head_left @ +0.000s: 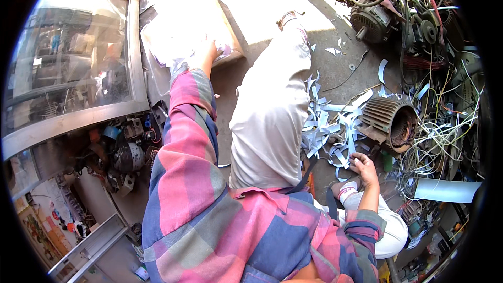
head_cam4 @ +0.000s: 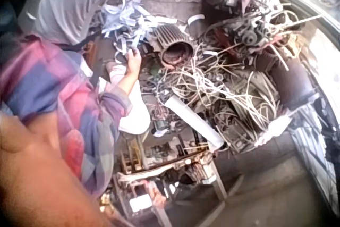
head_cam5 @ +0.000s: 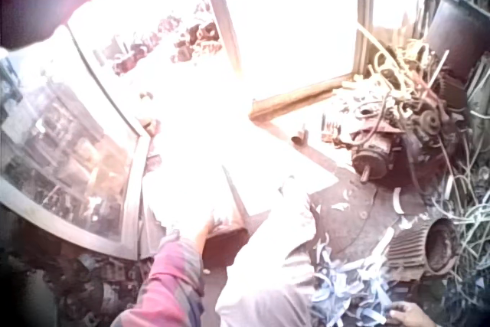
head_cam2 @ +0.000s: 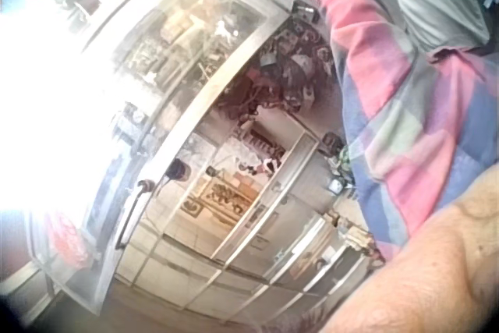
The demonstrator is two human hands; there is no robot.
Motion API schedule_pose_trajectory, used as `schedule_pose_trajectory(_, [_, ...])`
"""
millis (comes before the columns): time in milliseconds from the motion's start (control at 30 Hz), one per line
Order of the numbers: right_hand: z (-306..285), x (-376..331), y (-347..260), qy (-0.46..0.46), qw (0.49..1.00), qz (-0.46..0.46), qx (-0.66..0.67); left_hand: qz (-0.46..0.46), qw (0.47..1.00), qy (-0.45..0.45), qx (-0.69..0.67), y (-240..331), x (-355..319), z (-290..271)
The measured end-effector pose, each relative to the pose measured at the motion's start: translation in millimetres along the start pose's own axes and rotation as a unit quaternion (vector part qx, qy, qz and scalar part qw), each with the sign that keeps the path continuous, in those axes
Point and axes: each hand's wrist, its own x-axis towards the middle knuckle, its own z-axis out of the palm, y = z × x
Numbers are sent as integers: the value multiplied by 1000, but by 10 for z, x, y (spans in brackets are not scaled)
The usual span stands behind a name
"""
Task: The person walks through a cluttered scrapyard and enters a room filled with metal parts and wires. They sit on the floor and begin sorting through a pile of scrap, picking up and examining various metal pieces and wires.
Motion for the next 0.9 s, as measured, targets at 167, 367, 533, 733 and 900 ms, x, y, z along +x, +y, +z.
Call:
schedule_pose_trajectory(167, [179,103,-174,6,999,45,-22,-23,999,35,4,-348,154,225])
schedule_pose_trajectory(367, [250,212,-328,24,999,28,0,-139,717,186,-657,-506,-237,-493])
schedule_pose_trajectory(533, [229,330,-228,-7,1000,3,4,-128,553,153,-809,-876,-1140,-670])
schedule_pose_trajectory(733, [158,389,154,5,996,70,-50,-151,749,-72,-641,-789,-2634,120])
schedule_pose_trajectory(900, [-24,374,591,39,974,104,-197,98,876,-385,-273,-303,-3422,451])
